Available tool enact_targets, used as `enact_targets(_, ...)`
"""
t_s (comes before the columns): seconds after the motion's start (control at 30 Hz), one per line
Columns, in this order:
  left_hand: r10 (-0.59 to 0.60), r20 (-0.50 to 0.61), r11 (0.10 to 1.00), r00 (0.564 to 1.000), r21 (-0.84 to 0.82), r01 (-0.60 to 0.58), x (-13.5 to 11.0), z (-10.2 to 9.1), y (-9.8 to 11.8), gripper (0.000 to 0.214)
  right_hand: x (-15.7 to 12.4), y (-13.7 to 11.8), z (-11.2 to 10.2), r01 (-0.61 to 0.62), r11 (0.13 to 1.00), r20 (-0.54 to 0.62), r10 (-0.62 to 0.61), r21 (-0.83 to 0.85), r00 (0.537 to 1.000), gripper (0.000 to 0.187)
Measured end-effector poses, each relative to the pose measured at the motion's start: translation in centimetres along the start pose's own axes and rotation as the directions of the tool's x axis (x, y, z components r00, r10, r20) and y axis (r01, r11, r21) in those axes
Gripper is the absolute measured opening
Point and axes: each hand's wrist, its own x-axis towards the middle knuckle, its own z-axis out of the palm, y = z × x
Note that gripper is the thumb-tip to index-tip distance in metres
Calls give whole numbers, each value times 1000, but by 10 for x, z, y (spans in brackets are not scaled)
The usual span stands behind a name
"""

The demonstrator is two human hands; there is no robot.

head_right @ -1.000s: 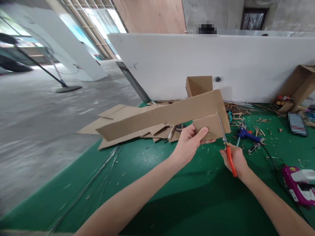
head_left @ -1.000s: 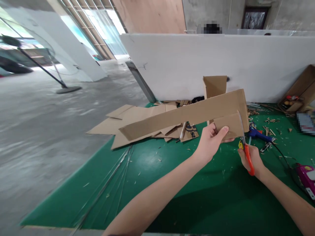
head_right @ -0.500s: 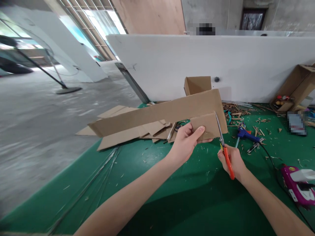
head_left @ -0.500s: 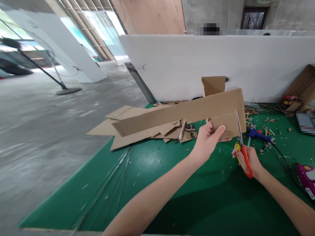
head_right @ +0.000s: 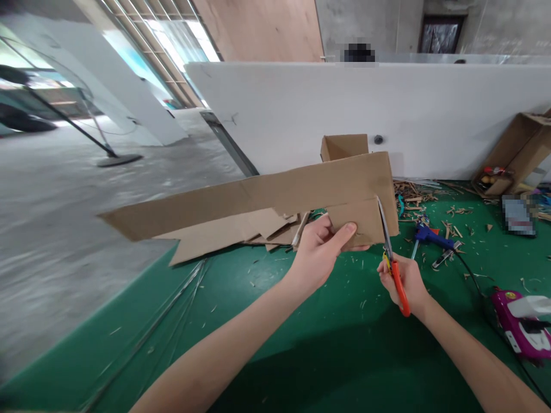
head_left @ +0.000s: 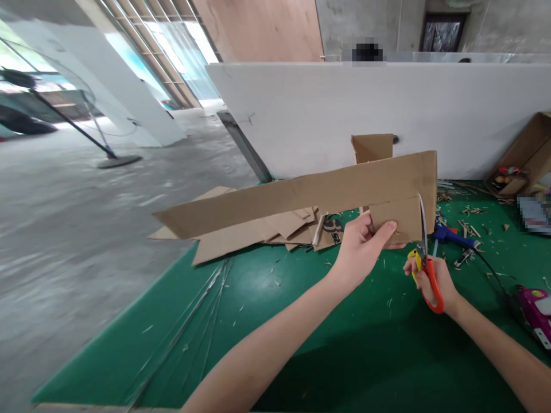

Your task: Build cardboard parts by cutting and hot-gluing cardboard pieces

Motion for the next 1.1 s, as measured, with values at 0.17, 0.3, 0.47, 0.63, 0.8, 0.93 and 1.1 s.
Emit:
enact_targets(0.17, 77, -81, 996, 994, -30, -79, 7, -9, 19, 31, 0, 2, -1, 43, 999, 60, -44, 6, 997, 29)
enact_targets(0.3, 231, -245, 968, 942, -41, -248, 18, -24, 40, 27, 0, 9, 0, 0, 1000, 89, -3, 29, 996, 26)
enact_targets(0.47, 156, -202, 982, 967, -78, -174, 16, -21, 28, 29, -1, 11, 4, -70, 967, 66, 55, 243, 996, 36)
enact_targets(0.63, 4, -131, 999, 991, -40, -9, 2, -2, -12, 30, 6, 0, -2, -127, 853, -43, 172, 507, 984, 34)
enact_targets(0.8, -64, -153, 998, 986, -4, 64, -7, 10, -43, 27, 13, -11, -8, -230, 659, -93, 417, 716, 904, 28)
enact_targets(0.93, -128, -167, 991, 978, -51, 121, -10, 16, -56, 29, 15, -5, -8, -271, 627, -84, 476, 731, 876, 29)
enact_targets(1.1, -201, -160, 977, 967, -111, 184, -12, 17, -67, 31, 15, 2, -5, -283, 636, -76, 476, 718, 876, 33)
